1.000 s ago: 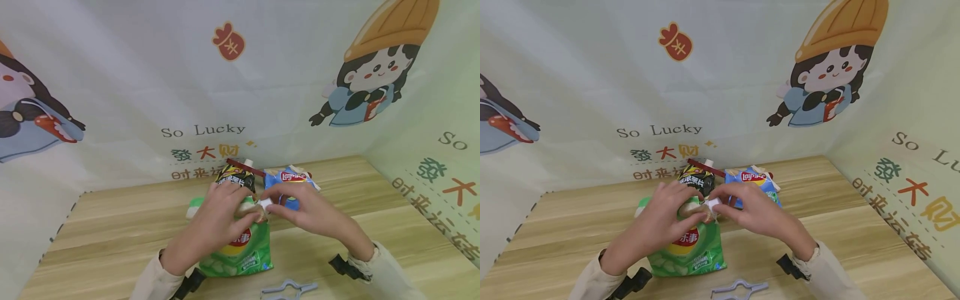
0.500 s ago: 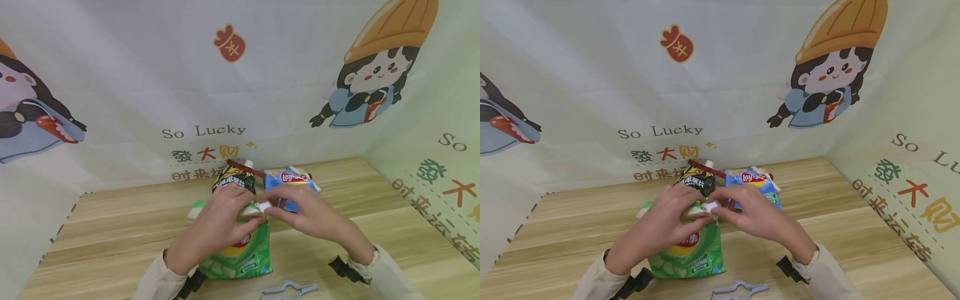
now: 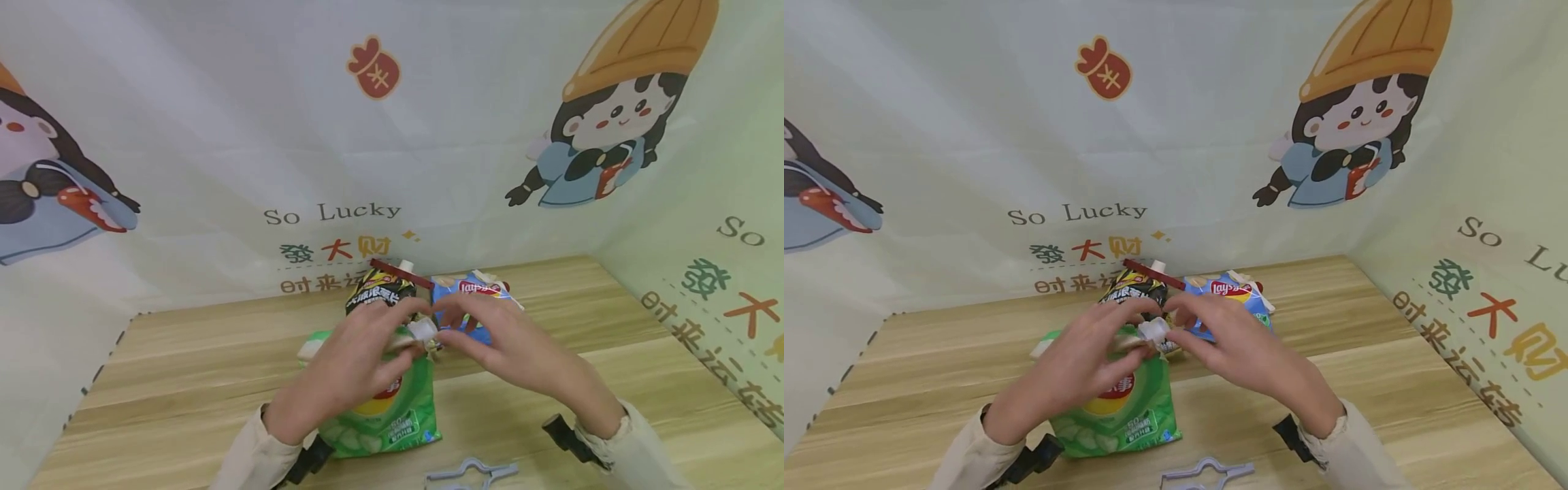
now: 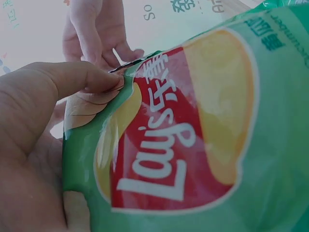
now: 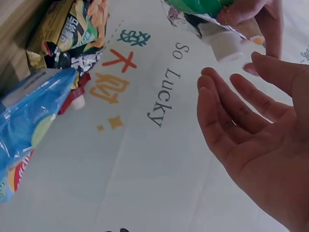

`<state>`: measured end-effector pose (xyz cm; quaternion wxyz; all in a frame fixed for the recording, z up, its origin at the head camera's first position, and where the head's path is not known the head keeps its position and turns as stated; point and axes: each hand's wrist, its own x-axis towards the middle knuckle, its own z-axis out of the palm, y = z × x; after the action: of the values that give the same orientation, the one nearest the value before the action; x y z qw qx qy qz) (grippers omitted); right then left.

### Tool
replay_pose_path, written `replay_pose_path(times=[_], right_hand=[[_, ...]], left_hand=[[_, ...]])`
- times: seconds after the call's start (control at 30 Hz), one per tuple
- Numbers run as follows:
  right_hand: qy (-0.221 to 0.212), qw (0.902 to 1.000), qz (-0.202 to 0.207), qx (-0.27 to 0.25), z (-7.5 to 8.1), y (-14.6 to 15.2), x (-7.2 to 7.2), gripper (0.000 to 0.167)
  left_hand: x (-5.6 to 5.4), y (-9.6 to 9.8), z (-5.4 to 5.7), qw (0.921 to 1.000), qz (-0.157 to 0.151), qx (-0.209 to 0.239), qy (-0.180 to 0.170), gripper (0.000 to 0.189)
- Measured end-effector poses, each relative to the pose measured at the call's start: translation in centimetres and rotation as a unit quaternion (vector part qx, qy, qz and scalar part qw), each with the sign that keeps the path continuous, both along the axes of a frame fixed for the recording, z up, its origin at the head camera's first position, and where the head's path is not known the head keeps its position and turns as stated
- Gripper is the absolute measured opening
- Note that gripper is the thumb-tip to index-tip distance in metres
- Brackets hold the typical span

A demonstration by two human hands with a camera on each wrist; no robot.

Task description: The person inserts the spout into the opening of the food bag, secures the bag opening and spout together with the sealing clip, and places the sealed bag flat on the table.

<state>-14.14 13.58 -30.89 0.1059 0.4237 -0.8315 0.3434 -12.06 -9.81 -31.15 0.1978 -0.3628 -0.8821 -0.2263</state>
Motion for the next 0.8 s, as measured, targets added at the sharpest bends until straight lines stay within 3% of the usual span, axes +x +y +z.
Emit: replay_pose_path(times=[0.27, 0.43, 0.8], right_hand=[[0.025, 0.9976, -0.034, 0.054, 0.7, 0.7, 0.9, 0.013], [-0.002, 0.9946, -0.024, 0.101, 0.7, 0.9, 1.8, 0.004], [-0.077, 0.9819, 0.031, 0.171, -3.4, 3.6, 3.1, 0.006]], left_hand=[[-0.5, -0.4, 0.0, 0.9989, -0.031, -0.014, 0.033, 0.032], [-0.8, -0.7, -0.2, 0.9989, -0.033, -0.007, 0.032, 0.032], [-0.9, -1.2, 0.1, 0.9999, -0.017, 0.000, -0.005, 0.031]])
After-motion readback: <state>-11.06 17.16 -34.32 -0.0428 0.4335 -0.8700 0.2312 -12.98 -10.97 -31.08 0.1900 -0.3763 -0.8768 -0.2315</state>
